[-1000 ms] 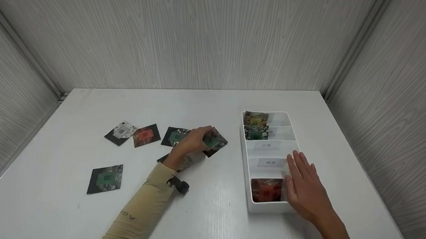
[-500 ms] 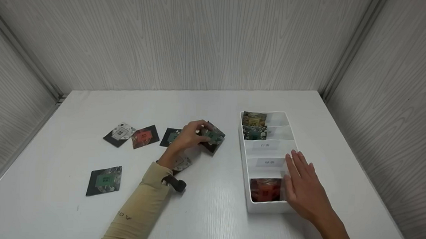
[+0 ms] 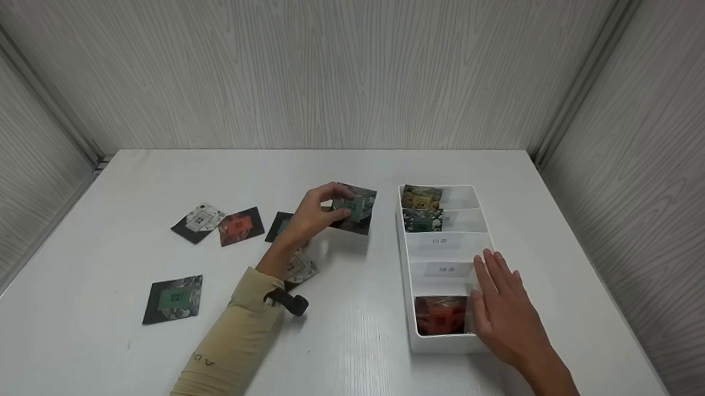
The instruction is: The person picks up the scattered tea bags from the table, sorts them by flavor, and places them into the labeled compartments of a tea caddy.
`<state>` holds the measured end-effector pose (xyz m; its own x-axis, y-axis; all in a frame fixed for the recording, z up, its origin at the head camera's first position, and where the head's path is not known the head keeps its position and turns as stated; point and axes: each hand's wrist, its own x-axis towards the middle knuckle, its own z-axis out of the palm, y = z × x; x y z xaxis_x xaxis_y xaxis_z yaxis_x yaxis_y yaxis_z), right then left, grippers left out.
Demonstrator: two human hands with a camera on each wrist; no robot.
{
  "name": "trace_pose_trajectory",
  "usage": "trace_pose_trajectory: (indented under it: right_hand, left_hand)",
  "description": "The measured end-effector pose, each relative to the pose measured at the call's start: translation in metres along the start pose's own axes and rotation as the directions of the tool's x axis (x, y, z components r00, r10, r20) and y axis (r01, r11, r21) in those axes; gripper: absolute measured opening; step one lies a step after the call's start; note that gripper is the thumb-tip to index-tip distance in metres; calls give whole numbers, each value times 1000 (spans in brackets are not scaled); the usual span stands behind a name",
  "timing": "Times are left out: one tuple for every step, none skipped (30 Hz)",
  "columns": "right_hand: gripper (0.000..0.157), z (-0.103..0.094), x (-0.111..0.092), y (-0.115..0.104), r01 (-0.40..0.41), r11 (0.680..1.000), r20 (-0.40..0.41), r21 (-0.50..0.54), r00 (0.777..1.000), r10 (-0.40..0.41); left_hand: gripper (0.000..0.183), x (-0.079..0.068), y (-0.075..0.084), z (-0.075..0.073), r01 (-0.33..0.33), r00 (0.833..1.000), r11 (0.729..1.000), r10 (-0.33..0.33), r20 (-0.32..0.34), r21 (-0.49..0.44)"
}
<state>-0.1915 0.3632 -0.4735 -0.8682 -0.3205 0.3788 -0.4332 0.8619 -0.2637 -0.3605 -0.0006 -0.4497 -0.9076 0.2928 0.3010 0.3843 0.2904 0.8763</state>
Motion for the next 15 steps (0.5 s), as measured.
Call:
trace_pose_trajectory:
  right_hand:
    - [57,0,0,0,0,1000,0,1,1000,0]
    - [57,0,0,0,0,1000,-1,1,1000,0]
    - [57,0,0,0,1,1000,-2,1,1000,-1]
    - [57,0,0,1,1,1000,-3,0,1000,-1]
    - [57,0,0,1,2,1000,-3,0,1000,-2]
    - [57,1,0,1,3,1000,-2,2,1000,-3]
    - [57,1,0,1,5,1000,-2,5,1000,-5]
    - [57,1,0,2,6,1000,-2,6,1000,-6]
    - [57,1,-1,2,7,1000,-2,7,1000,-7]
    - [57,1,-1,2,8,1000,-2,6,1000,-8]
    - [57,1,-1,2,8,1000,-1,6,1000,-8]
    - [57,1,-1,1,8,1000,-1,6,1000,-8]
    - [58,1,-1,1,8,1000,0,4,1000,-8]
    - [58,1,-1,1,7,1000,0,1,1000,-7]
    - [58,1,0,1,7,1000,1,-2,1000,-7]
  left_hand:
    - [24,0,2,0,-4,1000,1000,4,-8,-14]
    - [23,0,4,0,-8,1000,1000,8,-15,-27]
    - [22,1,6,0,-12,1000,999,11,-20,-36]
    - [22,1,8,1,-18,1000,999,17,-23,-44]
    - [23,1,10,1,-24,999,999,23,-26,-48]
    - [24,0,13,2,-32,999,998,31,-27,-51]
    - [26,0,16,2,-40,999,998,38,-26,-51]
    - [27,-1,18,3,-48,999,998,46,-24,-49]
    - [29,-2,21,3,-57,998,997,56,-22,-48]
    - [31,-2,23,4,-66,998,997,65,-19,-48]
    - [32,-3,25,5,-76,997,996,75,-17,-51]
    - [33,-3,27,5,-87,996,995,86,-14,-57]
    - [33,-4,29,6,-98,995,993,98,-15,-63]
    - [33,-4,31,6,-110,994,991,109,-19,-73]
    - [33,-5,32,7,-121,993,989,120,-23,-83]
